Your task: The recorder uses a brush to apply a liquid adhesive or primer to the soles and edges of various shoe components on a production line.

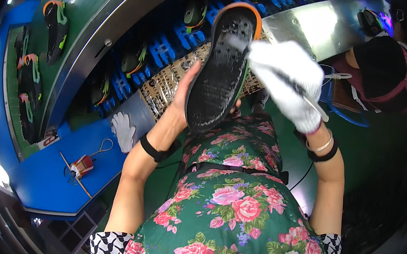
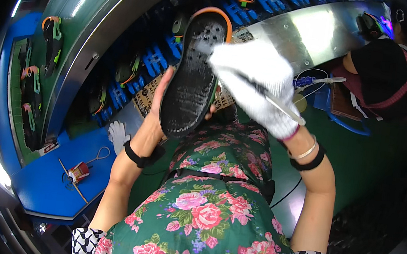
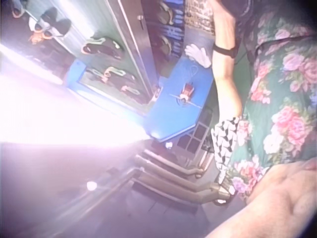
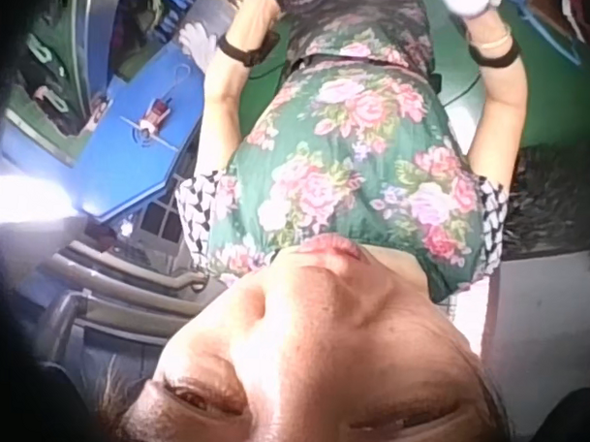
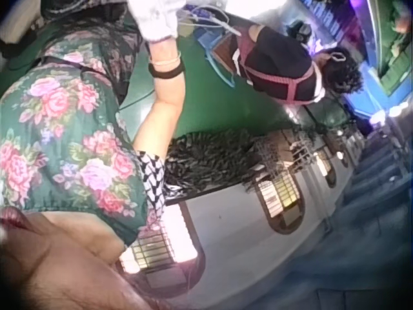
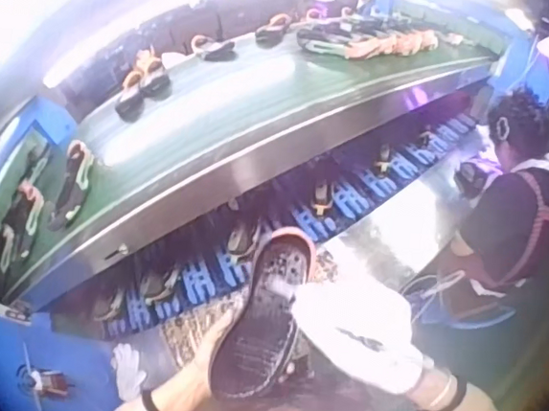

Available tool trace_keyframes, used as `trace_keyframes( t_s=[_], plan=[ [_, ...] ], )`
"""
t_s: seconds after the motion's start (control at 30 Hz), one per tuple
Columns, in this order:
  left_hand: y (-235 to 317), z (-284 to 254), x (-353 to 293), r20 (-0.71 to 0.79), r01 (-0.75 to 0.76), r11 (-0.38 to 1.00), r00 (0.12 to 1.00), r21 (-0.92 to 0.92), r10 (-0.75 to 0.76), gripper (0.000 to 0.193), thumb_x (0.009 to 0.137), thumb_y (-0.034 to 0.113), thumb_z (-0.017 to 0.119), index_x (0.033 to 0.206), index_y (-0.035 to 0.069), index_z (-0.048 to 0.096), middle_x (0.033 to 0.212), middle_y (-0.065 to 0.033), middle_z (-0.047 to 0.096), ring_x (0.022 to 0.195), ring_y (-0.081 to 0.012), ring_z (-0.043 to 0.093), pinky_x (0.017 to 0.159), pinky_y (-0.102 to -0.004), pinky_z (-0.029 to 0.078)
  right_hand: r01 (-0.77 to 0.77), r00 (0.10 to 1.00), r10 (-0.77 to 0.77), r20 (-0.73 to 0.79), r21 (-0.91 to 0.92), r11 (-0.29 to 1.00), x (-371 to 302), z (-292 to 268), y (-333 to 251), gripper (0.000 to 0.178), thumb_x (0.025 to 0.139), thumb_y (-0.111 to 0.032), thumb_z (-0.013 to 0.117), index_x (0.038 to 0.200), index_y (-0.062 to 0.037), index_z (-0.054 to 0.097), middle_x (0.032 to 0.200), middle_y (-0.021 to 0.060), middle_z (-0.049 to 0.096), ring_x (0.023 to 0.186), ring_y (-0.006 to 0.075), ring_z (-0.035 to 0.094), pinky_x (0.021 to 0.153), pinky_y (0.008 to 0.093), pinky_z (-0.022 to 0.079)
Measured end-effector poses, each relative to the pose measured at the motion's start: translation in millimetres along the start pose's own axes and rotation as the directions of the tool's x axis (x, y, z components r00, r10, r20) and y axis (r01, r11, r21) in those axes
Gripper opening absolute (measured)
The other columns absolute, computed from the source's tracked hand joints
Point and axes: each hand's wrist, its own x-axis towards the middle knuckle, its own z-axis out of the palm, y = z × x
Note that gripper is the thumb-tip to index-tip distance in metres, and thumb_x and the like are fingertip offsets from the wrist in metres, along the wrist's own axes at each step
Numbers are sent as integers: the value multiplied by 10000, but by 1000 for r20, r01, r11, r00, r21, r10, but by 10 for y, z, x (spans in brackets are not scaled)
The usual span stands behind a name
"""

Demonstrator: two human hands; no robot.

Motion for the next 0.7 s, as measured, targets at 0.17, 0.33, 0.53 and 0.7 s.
trace_keyframes(
  t_s=[0.17, 0.33, 0.53, 0.7],
  plan=[
    [-69, -160, -19, -14, -8, 1000, 1000, -11, 8, 792, 996, 669, 360, 1527, 82, 399, 1391, -273, 555, 1106, -553, 619, 891, -675, 535, 233, 970, -212, 116, -210, 950, 13, 97, 44, 248, 828, -33, 739, 1075, -57, 749, 1034, 100, 746, 911, 277, 703, 782, 371, 571],
    [-23, 7, 3, 0, -166, 985, 986, -49, 166, 798, 1010, 664, 353, 1543, 70, 363, 1411, -345, 506, 1212, -465, 603, 948, -614, 547, -161, 966, 47, 256, 448, 880, -378, 135, -454, 201, 799, -35, 785, 995, -77, 771, 1010, 101, 759, 885, 252, 719, 780, 358, 574],
    [117, 173, -292, 217, -256, 966, 942, -33, 257, 936, 870, 819, 488, 1507, 139, 410, 1325, -320, 492, 986, -475, 586, 730, -494, 576, -279, 866, 436, 243, 960, 21, -348, -194, -206, 123, 742, 104, 736, 843, 35, 720, 985, 248, 713, 899, 307, 732, 712, 334, 608],
    [103, 395, -426, 407, -176, 965, 881, -195, 243, 931, 834, 871, 461, 1404, 139, 526, 1149, -214, 428, 751, -322, 516, 562, -379, 575, -173, 695, 688, 210, 977, -123, -825, -231, 85, 195, 762, 82, 628, 937, 12, 678, 1073, 253, 701, 877, 258, 703, 701, 306, 598]
  ],
)
